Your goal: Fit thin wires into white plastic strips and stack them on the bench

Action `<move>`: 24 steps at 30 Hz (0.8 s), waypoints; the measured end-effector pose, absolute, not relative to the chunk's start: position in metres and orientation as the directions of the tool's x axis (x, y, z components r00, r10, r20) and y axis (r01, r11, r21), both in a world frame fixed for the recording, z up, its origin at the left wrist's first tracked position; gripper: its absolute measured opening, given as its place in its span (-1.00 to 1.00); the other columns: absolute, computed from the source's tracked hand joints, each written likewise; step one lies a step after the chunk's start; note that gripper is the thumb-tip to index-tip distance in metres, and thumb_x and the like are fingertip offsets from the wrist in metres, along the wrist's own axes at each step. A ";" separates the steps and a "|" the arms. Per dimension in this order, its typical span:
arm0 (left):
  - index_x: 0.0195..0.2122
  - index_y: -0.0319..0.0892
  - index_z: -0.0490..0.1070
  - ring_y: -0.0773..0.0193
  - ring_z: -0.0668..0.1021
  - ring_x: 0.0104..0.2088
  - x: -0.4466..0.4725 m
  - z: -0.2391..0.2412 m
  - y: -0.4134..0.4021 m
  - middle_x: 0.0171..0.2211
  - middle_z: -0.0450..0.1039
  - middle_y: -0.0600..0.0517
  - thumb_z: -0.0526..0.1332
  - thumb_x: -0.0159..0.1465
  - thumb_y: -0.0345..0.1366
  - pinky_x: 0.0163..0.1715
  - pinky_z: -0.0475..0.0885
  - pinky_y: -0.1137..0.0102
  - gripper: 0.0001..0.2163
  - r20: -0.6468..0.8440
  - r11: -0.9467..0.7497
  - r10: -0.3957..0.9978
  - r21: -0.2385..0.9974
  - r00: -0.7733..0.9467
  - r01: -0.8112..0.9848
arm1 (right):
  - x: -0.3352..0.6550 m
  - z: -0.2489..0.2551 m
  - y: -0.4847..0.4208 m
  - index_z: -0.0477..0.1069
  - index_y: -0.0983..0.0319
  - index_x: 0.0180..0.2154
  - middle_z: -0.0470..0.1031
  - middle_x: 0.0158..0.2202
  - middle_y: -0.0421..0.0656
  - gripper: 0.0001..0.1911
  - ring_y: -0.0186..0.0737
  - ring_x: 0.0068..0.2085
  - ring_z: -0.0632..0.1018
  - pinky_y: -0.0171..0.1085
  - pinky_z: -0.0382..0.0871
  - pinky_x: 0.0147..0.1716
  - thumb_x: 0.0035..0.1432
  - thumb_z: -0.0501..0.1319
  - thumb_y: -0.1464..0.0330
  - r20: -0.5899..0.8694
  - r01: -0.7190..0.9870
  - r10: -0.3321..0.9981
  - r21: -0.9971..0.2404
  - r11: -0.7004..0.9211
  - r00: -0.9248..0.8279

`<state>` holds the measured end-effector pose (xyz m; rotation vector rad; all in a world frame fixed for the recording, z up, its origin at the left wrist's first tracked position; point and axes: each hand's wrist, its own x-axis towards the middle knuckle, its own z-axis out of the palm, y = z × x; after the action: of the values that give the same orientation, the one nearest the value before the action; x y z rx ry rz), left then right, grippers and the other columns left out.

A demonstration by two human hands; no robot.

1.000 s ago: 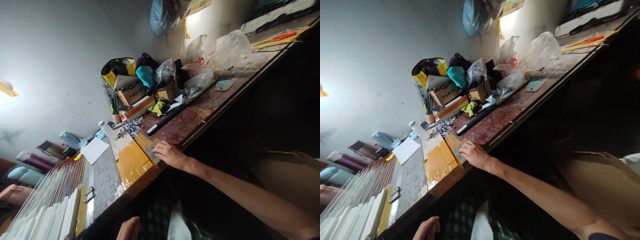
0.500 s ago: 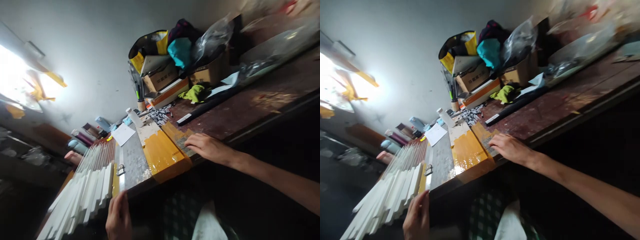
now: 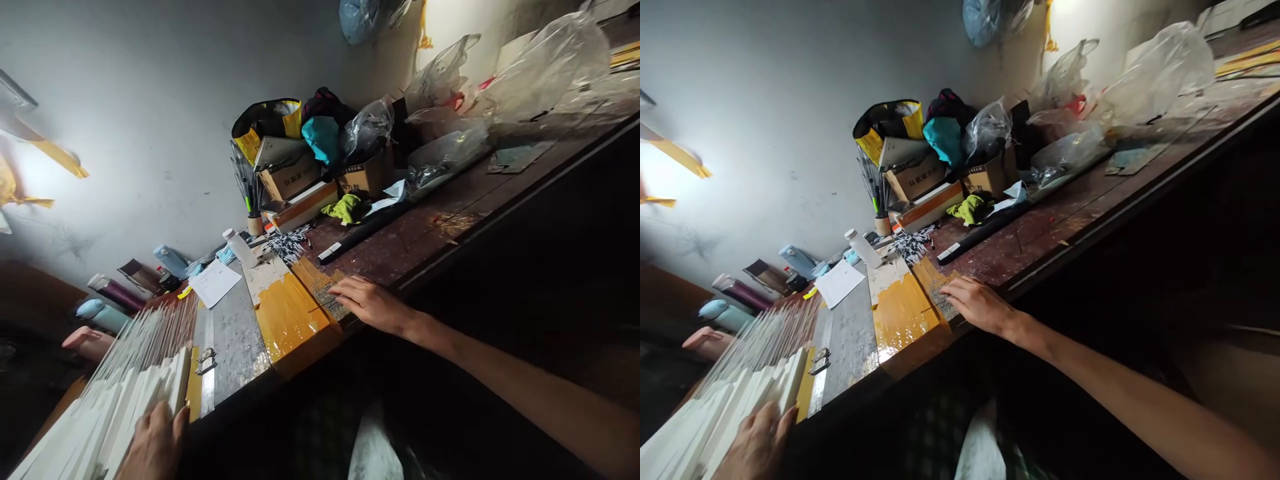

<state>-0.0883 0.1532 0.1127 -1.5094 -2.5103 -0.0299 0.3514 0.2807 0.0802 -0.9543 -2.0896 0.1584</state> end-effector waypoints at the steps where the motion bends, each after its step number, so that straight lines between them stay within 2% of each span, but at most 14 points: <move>1: -0.27 -0.08 0.38 -0.07 0.58 -0.20 -0.079 0.118 0.155 -0.16 0.48 -0.13 -0.10 0.33 -0.10 -0.22 0.42 0.11 -0.69 0.153 0.486 0.871 -0.134 -0.466 0.864 | 0.351 0.080 0.275 0.43 0.19 -0.08 0.53 -0.17 -0.08 -0.73 -0.11 -0.10 0.50 -0.10 0.36 -0.03 0.31 0.01 0.41 0.642 0.559 0.673 -0.426 0.712 -0.368; 4: -0.25 -0.16 0.38 -0.07 0.58 -0.21 -0.060 0.126 0.161 -0.10 0.44 -0.20 -0.08 0.34 -0.17 -0.27 0.40 0.14 -0.72 0.159 0.523 0.850 -0.141 -0.502 0.841 | 0.350 0.075 0.257 0.42 0.14 -0.09 0.53 -0.17 -0.11 -0.75 -0.09 -0.10 0.51 -0.07 0.38 -0.05 0.31 0.02 0.36 0.672 0.488 0.663 -0.479 0.729 -0.331; 10: -0.13 -0.19 0.37 0.09 0.57 -0.19 -0.066 0.122 0.163 -0.09 0.46 -0.14 -0.02 0.34 -0.25 -0.30 0.38 0.29 -0.77 0.229 0.532 0.833 -0.085 -0.503 0.842 | 0.342 0.040 0.222 0.48 0.10 -0.13 0.58 -0.20 -0.12 -0.79 -0.08 -0.11 0.55 -0.14 0.41 -0.05 0.26 0.12 0.27 0.657 0.420 0.693 -0.562 0.712 -0.297; 14: -0.03 -0.19 0.32 0.16 0.55 -0.16 -0.071 0.128 0.157 -0.08 0.45 -0.12 -0.04 0.36 -0.21 -0.28 0.38 0.35 -0.72 0.271 0.510 0.834 -0.046 -0.481 0.859 | 0.333 0.011 0.202 0.48 -0.01 -0.11 0.60 -0.20 -0.19 -0.78 -0.05 -0.11 0.57 -0.04 0.40 0.04 0.25 0.13 0.23 0.644 0.419 0.715 -0.589 0.691 -0.272; 18: -0.02 -0.17 0.33 0.06 0.52 -0.13 -0.077 0.136 0.157 -0.03 0.38 -0.15 -0.12 0.38 -0.20 -0.34 0.38 0.27 -0.67 0.321 0.551 0.801 -0.066 -0.505 0.832 | 0.322 -0.012 0.185 0.50 -0.06 -0.08 0.61 -0.17 -0.20 -0.75 0.01 -0.07 0.58 0.02 0.40 0.07 0.23 0.14 0.21 0.580 0.385 0.750 -0.644 0.661 -0.318; 24: -0.15 -0.25 0.37 -0.07 0.53 -0.16 -0.093 0.144 0.160 -0.12 0.39 -0.23 -0.06 0.34 -0.21 -0.28 0.37 0.17 -0.71 0.337 0.607 0.765 -0.093 -0.549 0.789 | 0.299 -0.034 0.166 0.48 -0.07 -0.03 0.59 -0.08 -0.15 -0.69 0.13 0.02 0.51 0.16 0.37 0.06 0.23 0.12 0.14 0.419 0.360 0.820 -0.751 0.554 -0.389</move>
<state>-0.0926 0.1596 0.1441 -1.2521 -2.4926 -0.0985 0.2990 0.1657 -0.0338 -0.9511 -1.9775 0.7194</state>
